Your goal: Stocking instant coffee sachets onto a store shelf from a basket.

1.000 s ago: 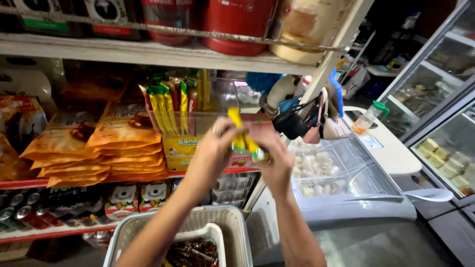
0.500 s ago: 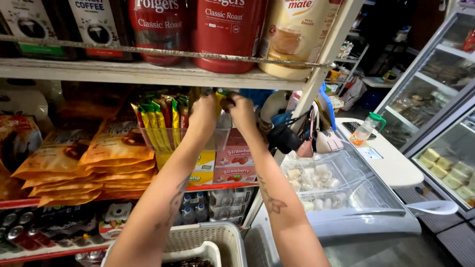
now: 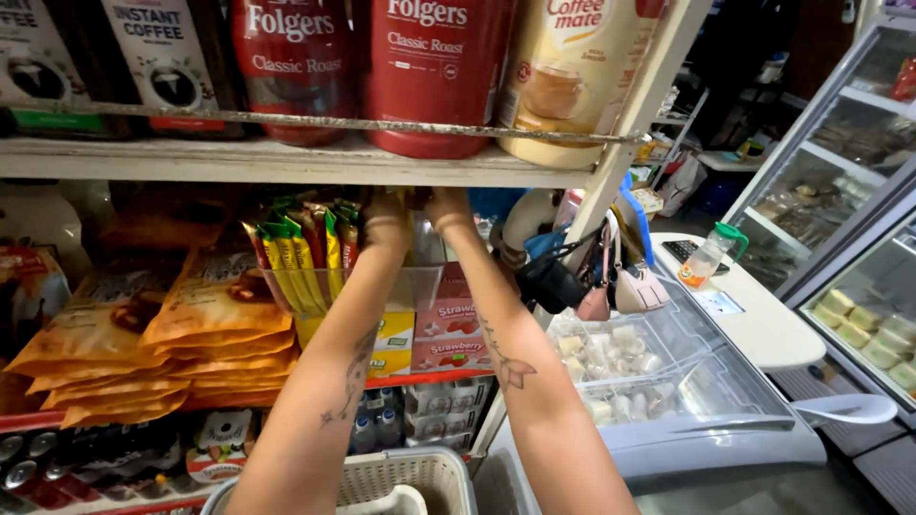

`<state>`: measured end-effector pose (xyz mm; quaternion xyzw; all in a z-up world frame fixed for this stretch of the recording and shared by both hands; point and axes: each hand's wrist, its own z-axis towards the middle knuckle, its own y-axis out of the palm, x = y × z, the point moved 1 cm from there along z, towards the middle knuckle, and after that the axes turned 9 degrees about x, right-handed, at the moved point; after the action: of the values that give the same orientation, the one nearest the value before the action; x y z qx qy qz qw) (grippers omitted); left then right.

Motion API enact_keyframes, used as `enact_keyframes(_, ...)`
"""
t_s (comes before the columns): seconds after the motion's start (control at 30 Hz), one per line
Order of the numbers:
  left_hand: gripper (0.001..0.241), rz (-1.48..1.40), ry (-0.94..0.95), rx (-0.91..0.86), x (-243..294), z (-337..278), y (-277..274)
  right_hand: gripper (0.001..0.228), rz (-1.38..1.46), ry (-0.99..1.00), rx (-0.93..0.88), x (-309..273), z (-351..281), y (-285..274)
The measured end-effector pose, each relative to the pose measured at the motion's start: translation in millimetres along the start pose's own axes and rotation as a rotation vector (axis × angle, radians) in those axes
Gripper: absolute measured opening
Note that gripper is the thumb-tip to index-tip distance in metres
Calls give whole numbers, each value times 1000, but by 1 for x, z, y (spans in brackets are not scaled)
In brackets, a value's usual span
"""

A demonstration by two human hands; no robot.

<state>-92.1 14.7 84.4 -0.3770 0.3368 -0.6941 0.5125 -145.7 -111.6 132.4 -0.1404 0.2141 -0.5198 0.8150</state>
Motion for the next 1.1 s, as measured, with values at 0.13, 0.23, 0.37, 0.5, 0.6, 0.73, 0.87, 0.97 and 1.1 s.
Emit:
enact_keyframes(0.13, 53, 132, 84, 382, -5, 35, 86, 52, -7, 39, -42, -14, -2, -9)
enact_keyframes(0.23, 58, 271, 98, 409, -3, 47, 101, 50, 33, 78, -50, -28, -1, -23)
enact_keyframes(0.37, 58, 349, 55, 430, -4, 57, 129, 48, 82, 34, 3, -21, -3, -16)
enact_keyframes(0.5, 53, 290, 89, 358, -1, 37, 93, 41, 43, -7, -15, -42, 0, -34)
enact_keyframes(0.6, 47, 293, 115, 388, -6, 58, 135, 36, 18, 11, -77, -51, 4, -41)
enact_keyframes(0.73, 37, 58, -40, -113, 7, 17, 46, 31, 51, 70, -107, -57, 3, -45)
enact_keyframes(0.87, 37, 242, 57, 106, 5, 37, 93, 32, 92, 80, -136, -36, -2, -25)
enact_keyframes(0.97, 47, 247, 87, 271, 5, 12, 48, 34, 2, 11, -155, -40, 0, -29)
enact_keyframes(1.1, 59, 196, 64, 266, 2, 21, 64, 37, -91, -39, -162, -54, 1, -41)
